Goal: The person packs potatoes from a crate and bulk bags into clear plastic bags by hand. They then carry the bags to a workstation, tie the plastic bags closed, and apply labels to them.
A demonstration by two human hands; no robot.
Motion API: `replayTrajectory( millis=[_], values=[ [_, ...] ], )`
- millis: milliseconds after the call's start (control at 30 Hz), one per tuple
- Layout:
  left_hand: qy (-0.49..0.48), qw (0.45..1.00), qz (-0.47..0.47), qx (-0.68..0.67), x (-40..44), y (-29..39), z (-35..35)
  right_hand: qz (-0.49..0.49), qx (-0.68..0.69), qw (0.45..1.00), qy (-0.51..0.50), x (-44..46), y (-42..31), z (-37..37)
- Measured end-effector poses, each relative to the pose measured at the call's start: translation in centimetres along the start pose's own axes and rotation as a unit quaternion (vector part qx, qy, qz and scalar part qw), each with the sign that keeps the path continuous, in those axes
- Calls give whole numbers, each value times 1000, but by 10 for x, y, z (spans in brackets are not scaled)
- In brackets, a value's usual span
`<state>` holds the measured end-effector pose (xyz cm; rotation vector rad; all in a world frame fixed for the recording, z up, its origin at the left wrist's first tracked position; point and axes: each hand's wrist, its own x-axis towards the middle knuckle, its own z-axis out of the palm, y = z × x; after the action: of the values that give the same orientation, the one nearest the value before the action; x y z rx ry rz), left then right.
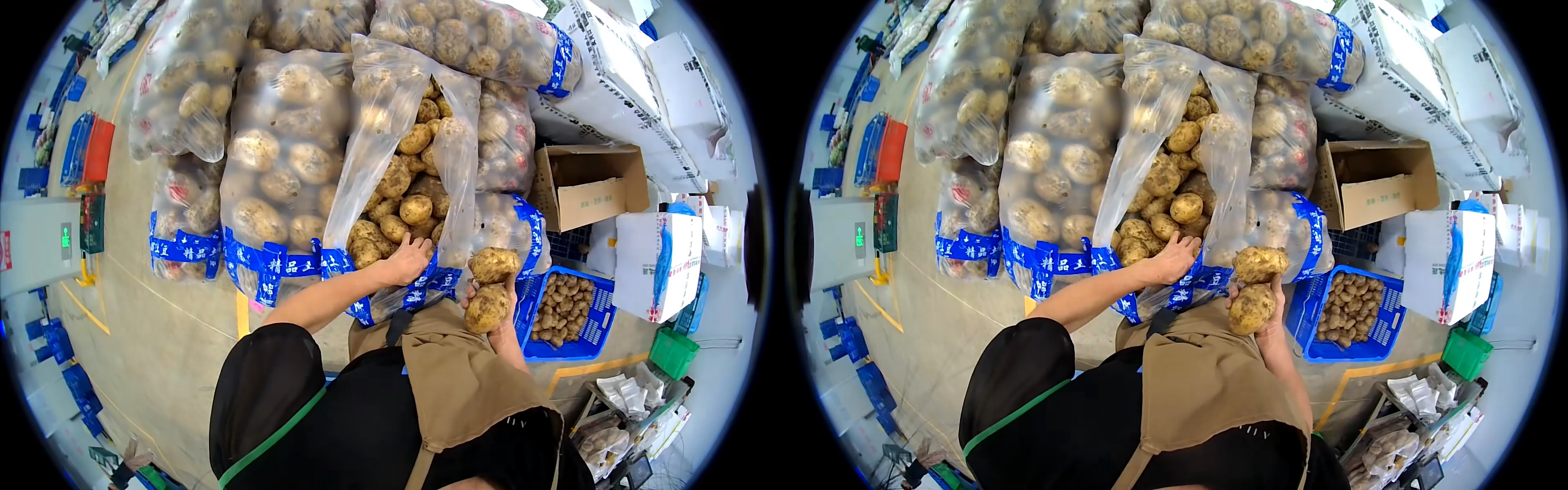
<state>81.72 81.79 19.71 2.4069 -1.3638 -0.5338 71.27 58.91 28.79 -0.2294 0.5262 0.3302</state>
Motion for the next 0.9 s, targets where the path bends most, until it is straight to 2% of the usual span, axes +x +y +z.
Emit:
replayTrajectory(
  millis=[100, 167, 233, 300, 367, 400, 500, 600, 667, 733, 833, 900],
  values=[
    [62, 994, -2, -86, -3, -8, -7, 10, 2, 1000, 5, 2, 2, 1],
    [160, 954, -38, -252, -8, -18, -51, 6, -2, 1000, 13, 1, 2, 3],
    [158, 931, -254, -208, -15, -79, -35, 4, 22, 1000, -4, -1, 2, 6],
    [136, 889, -403, -167, -22, -94, -58, 6, 33, 999, -9, 0, 0, 3],
    [172, 903, -381, 101, -7, -110, -18, 8, 40, 999, -4, 3, 2, -3],
    [186, 885, -358, 234, -2, -119, 2, 7, 40, 999, 0, 3, 2, -3],
    [269, 884, -380, 41, -1, -123, 9, 5, 34, 999, 5, 2, 2, -2],
    [-20, 899, -406, 163, 6, -113, -13, 6, 36, 999, 0, -2, 0, -3],
    [39, 911, -406, 66, 0, -108, -22, 13, 60, 998, 2, -6, -1, -6],
    [52, 911, -410, -4, -4, -162, 29, 17, 63, 998, -10, -9, -1, -9],
    [215, 925, -303, 79, -13, -159, 26, 7, 59, 998, -19, -14, 1, -12],
    [226, 923, -306, 57, -13, -149, 12, -9, 61, 998, -11, -18, 1, -11]
  ],
)
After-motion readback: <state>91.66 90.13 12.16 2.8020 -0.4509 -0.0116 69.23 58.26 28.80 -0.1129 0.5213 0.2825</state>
